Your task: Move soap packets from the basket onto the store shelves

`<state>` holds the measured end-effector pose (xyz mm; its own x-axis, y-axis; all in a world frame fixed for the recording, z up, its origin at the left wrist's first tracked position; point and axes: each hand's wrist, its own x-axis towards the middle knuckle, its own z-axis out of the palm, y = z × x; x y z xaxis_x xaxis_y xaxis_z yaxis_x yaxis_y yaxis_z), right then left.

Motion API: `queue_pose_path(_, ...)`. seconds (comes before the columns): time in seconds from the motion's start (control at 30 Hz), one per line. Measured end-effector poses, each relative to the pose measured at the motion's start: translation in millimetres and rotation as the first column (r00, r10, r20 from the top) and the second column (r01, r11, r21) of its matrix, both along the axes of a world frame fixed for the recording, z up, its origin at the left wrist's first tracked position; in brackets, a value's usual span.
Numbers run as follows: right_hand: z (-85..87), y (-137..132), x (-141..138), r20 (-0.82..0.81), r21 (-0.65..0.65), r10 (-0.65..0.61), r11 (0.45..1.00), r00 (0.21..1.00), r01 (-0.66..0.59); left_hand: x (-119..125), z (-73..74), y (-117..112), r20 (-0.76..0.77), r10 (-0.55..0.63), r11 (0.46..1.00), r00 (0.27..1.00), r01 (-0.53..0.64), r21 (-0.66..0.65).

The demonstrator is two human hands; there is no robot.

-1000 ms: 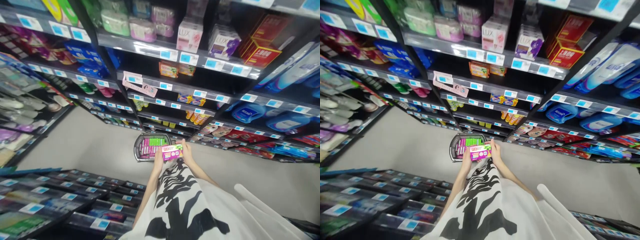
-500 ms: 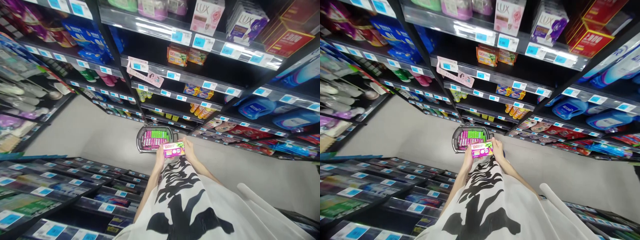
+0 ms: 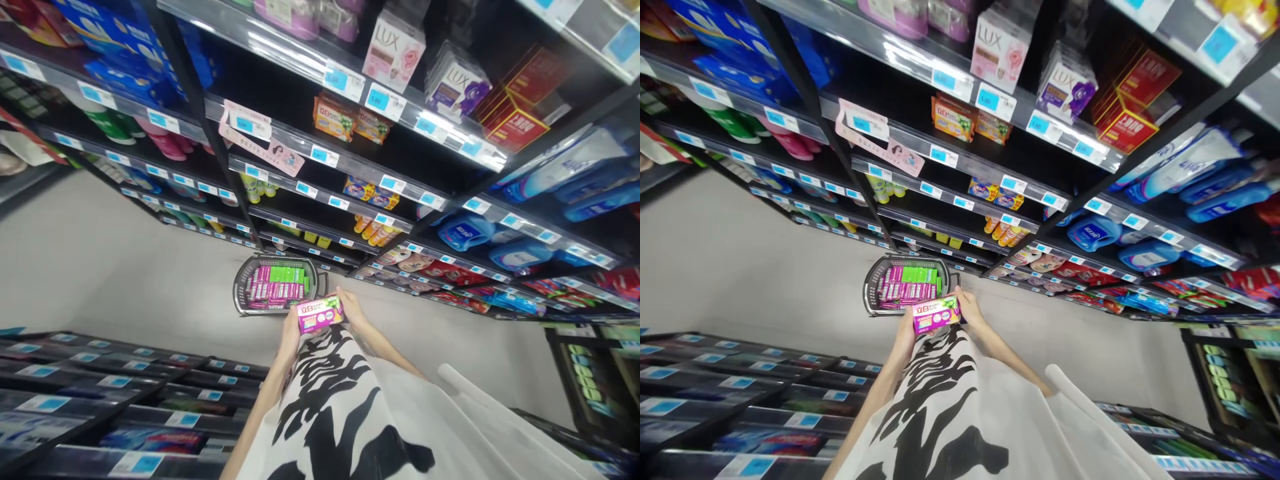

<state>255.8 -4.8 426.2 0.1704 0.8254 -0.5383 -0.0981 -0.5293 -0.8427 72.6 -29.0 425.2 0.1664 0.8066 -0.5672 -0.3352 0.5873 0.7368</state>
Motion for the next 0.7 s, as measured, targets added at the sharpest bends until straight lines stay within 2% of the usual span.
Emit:
queue_pose_path(0.07,3.7,-1.0,13.5,-0.038,-0.024,0.116,0.993,0.992,-0.117,1.6,1.1,-1.1,-0.036,-0.033,0.999,0.999,0.033,0.008)
queue_pose_path(0.13,11.5,-0.5,28.3,-0.058,-0.041,0.288,0.956,0.956,-0.291,3.1,3.3,-2.0,-0.048,-0.085,0.996,0.995,0.085,-0.002)
queue_pose_path(0.2,22.6,1.9,41.9,-0.056,-0.039,0.459,0.886,0.887,-0.462,5.0,6.3,-2.4,-0.027,-0.142,0.99,0.99,0.142,-0.01)
queue_pose_path(0.3,41.3,7.1,56.2,-0.037,-0.037,0.66,0.75,0.75,-0.661,10.9,9.7,-1.9,0.014,-0.229,0.974,0.973,0.229,0.005)
queue_pose_path(0.37,50.9,8.9,63.0,-0.021,-0.067,0.752,0.657,0.659,-0.751,19.0,9.2,-1.5,0.047,-0.279,0.96,0.959,0.279,0.02)
queue_pose_path(0.43,56.2,8.4,72.5,0.011,-0.109,0.782,0.62,0.623,-0.777,31.1,7.2,-1.3,0.109,-0.313,0.95,0.943,0.311,0.034)
queue_pose_path(0.5,60.7,8.1,89.0,0.091,-0.14,0.755,0.655,0.649,-0.742,45.0,6.3,0.6,0.201,-0.332,0.943,0.922,0.329,0.048)
queue_pose_path(0.57,70.5,14.1,112.3,0.203,-0.106,0.646,0.761,0.735,-0.64,55.7,7.8,6.0,0.295,-0.334,0.942,0.896,0.324,0.083)
queue_pose_path(0.63,89.8,31.5,137.5,0.276,0.003,0.43,0.894,0.859,-0.448,59.6,8.9,14.2,0.328,-0.318,0.948,0.89,0.29,0.132)
queue_pose_path(0.67,103.1,45.0,149.3,0.29,0.075,0.291,0.943,0.912,-0.325,59.2,8.1,18.2,0.313,-0.306,0.95,0.899,0.269,0.156)
queue_pose_path(0.7,118.3,61.1,160.2,0.291,0.142,0.162,0.967,0.943,-0.21,57.6,5.9,21.6,0.283,-0.288,0.954,0.915,0.246,0.173)
